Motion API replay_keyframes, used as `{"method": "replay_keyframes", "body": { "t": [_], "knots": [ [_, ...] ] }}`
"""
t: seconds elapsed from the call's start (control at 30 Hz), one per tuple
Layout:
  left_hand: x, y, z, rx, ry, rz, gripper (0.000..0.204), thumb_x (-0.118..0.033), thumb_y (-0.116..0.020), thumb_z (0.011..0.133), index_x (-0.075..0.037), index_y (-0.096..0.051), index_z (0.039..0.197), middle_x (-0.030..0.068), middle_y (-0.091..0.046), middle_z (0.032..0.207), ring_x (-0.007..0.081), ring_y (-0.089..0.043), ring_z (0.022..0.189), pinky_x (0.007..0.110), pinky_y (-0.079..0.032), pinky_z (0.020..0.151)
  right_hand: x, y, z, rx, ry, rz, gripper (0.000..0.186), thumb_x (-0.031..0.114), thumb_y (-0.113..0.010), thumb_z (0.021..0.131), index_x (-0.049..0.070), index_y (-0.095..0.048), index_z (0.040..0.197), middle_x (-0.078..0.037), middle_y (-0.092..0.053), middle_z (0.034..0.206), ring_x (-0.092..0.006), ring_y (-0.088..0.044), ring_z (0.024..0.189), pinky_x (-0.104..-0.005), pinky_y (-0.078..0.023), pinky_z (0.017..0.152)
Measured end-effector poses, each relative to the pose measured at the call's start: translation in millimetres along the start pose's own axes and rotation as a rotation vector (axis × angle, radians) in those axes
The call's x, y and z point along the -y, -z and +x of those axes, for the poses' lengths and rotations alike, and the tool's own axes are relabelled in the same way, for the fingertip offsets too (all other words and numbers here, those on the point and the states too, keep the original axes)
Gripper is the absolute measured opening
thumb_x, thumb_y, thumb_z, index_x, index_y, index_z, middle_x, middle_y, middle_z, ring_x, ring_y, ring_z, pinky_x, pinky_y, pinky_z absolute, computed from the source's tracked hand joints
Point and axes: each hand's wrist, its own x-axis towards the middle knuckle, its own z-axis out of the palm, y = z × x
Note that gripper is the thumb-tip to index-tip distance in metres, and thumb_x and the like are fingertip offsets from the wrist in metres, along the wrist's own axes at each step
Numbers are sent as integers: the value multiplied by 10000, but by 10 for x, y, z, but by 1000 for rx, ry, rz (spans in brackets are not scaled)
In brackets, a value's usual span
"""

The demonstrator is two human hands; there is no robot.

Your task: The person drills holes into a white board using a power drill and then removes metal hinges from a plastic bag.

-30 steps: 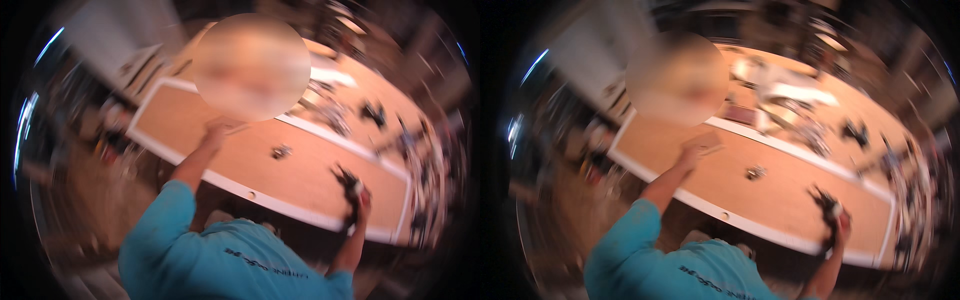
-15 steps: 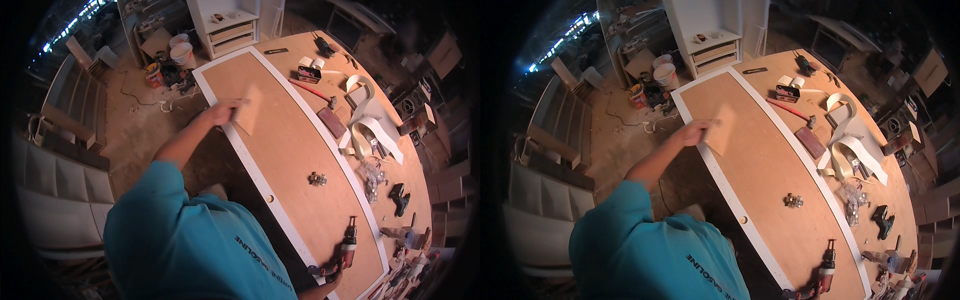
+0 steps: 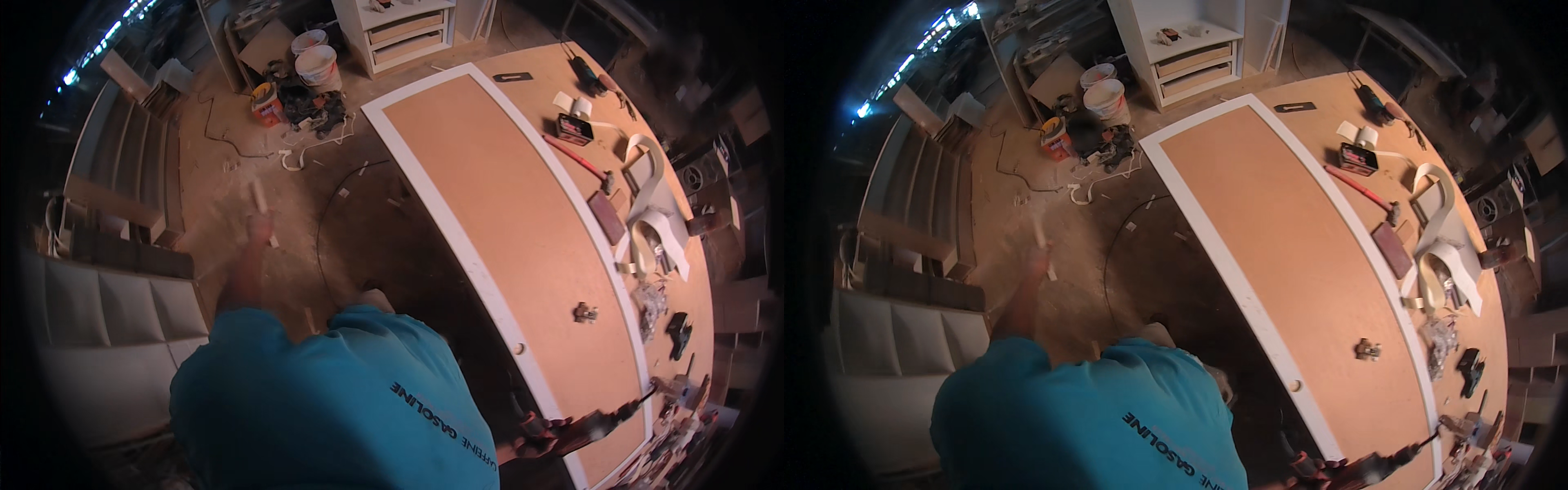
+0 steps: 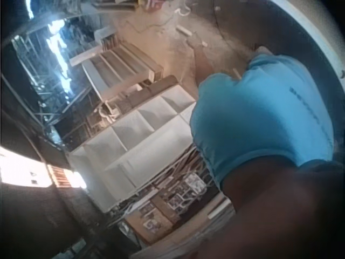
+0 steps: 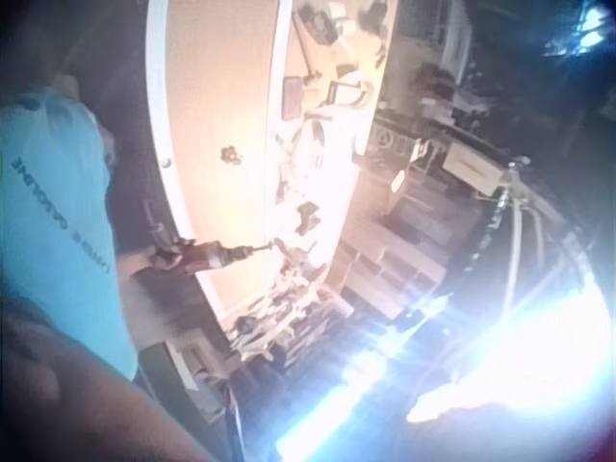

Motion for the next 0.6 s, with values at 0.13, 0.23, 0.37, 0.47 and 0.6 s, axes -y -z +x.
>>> {"method": "replay_keyframes", "body": {
  "t": [0.13,0.23,0.37,0.47,0.6],
  "knots": [
    [-736,-208,215,22,-788,76,393,-272,-787,861,-93,-717,1204,223,-647,1196,402,-613,1129,478,-517,910,-914,-587,315,-126,-25,3,724,201,-575,1002,214,-228,1637,-15,-579,1394,-230,-607,1143,-755,-370,1068],
    [-1413,-236,188,132,-1120,138,409,-293,-770,862,-121,-690,1225,161,-596,1237,367,-548,1221,460,-486,990,-1523,-1053,681,-48,-96,12,716,182,-555,1026,162,-188,1639,-73,-563,1379,-276,-616,1202,-799,-356,1035],
    [-2287,-195,273,105,-1568,256,321,-220,-739,838,-149,-702,1148,96,-596,1187,304,-549,1200,438,-490,983,-2306,-1567,1147,-36,-166,-25,773,163,-595,979,100,-187,1632,-112,-589,1318,-309,-635,1158,-743,-467,980],
    [-2771,-394,567,18,-1704,284,302,-174,-727,812,-161,-699,1112,80,-604,1171,282,-563,1167,434,-485,984,-2735,-1832,1405,-186,-170,-123,815,126,-676,890,3,-276,1589,-130,-583,1216,-271,-618,1059,-408,-561,931],
    [-3268,-852,1141,23,-1798,393,255,-175,-659,861,-130,-674,1111,73,-609,1154,263,-570,1167,442,-477,971,-3329,-1973,1888,-239,-106,-179,890,111,-702,846,-8,-232,1593,-198,-508,1476,-228,-585,1067,-373,-552,887]
  ]
}}
